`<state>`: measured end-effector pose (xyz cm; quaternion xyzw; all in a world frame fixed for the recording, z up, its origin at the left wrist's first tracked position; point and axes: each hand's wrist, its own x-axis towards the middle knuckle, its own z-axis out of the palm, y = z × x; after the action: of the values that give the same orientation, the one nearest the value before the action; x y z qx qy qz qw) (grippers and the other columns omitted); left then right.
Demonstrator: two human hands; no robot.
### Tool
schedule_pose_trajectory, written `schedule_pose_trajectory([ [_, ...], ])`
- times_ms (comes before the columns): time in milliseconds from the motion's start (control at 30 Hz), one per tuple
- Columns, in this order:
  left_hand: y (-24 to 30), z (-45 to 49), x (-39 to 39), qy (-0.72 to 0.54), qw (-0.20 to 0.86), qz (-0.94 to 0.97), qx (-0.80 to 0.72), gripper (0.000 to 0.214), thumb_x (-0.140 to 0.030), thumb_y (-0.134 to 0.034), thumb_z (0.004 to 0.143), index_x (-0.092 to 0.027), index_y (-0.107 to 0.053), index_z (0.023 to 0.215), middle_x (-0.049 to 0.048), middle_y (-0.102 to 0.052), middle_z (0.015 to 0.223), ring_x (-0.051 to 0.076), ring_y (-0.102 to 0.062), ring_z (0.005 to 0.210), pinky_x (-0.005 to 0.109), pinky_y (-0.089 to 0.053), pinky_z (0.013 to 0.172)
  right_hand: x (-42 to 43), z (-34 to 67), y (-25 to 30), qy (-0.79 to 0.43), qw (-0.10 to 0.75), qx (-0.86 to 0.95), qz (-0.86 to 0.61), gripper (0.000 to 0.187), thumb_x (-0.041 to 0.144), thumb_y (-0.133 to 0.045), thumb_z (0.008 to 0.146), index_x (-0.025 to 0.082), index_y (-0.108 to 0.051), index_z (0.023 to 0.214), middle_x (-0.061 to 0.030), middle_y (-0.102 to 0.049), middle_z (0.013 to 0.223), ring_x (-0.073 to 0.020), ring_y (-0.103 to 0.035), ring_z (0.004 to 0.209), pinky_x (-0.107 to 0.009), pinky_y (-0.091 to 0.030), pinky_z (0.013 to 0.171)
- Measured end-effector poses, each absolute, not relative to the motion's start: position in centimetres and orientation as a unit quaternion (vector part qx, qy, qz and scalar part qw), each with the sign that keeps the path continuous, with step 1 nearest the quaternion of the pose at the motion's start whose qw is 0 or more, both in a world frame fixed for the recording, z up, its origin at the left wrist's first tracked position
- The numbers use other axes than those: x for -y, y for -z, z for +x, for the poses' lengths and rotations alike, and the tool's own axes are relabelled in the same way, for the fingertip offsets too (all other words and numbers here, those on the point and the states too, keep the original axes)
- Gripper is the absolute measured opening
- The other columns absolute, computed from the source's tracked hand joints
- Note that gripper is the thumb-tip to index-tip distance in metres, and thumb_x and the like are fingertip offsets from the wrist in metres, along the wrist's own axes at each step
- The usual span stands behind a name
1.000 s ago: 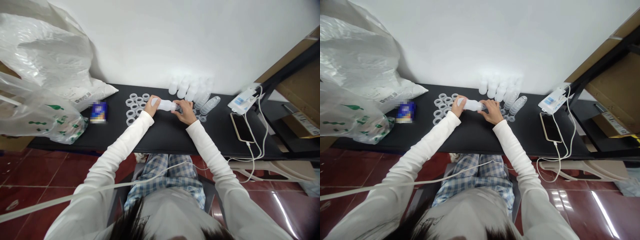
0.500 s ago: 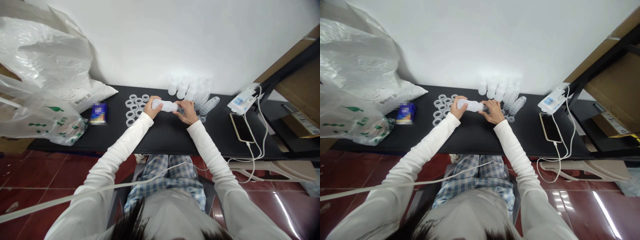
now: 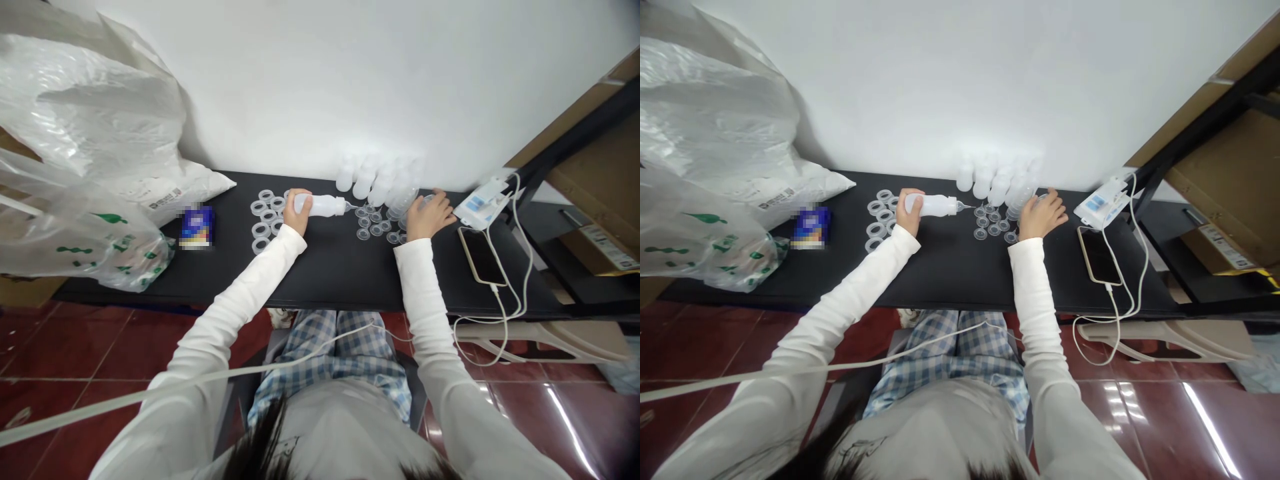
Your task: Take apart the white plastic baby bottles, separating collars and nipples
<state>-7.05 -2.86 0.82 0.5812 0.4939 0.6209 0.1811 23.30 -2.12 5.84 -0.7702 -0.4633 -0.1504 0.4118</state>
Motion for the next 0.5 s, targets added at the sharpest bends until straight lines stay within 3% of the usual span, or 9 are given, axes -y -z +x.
schedule_pose_trajectory([
  [100,-1.0,-6.9,2.9,-0.641,0.205,0.544,-0.501,0.047,-0.065,-0.053,0.089,-0.022,-0.064,0.103,0.0076,-0.069,0.103,0.021,-0.066,0.104,0.036,-0.057,0.089,2.8,23.0,-6.7,0.123,0.430,0.452,-0.772,0.033,0.039,-0.041,0.097,0.017,-0.054,0.118,-0.0178,-0.055,0.112,-0.0374,-0.047,0.120,-0.069,-0.033,0.100],
  [200,-1.0,-6.9,2.8,-0.649,0.220,0.525,-0.504,0.046,-0.064,-0.054,0.089,-0.021,-0.064,0.100,0.0077,-0.069,0.103,0.021,-0.066,0.104,0.036,-0.058,0.087,3.6,22.3,-7.5,0.144,0.505,0.457,-0.718,0.034,0.045,-0.041,0.098,0.021,-0.055,0.118,-0.0152,-0.056,0.119,-0.0352,-0.048,0.119,-0.068,-0.034,0.102],
  [333,-0.8,-6.9,2.4,-0.665,0.248,0.498,-0.499,0.047,-0.067,-0.056,0.087,-0.022,-0.064,0.098,0.0080,-0.068,0.102,0.021,-0.067,0.100,0.034,-0.058,0.081,4.1,20.4,-7.1,0.099,0.583,0.557,-0.583,0.040,0.054,-0.040,0.099,0.021,-0.053,0.116,-0.0125,-0.058,0.116,-0.0270,-0.056,0.109,-0.055,-0.046,0.098],
  [500,-1.1,-6.7,2.4,-0.673,0.298,0.477,-0.480,0.057,-0.076,-0.056,0.081,-0.021,-0.063,0.096,0.0064,-0.065,0.091,0.017,-0.066,0.077,0.029,-0.054,0.059,4.1,17.2,-5.1,-0.040,0.594,0.668,-0.446,0.041,0.058,-0.050,0.095,0.021,-0.052,0.111,-0.0100,-0.061,0.107,-0.0200,-0.062,0.100,-0.040,-0.054,0.090],
])
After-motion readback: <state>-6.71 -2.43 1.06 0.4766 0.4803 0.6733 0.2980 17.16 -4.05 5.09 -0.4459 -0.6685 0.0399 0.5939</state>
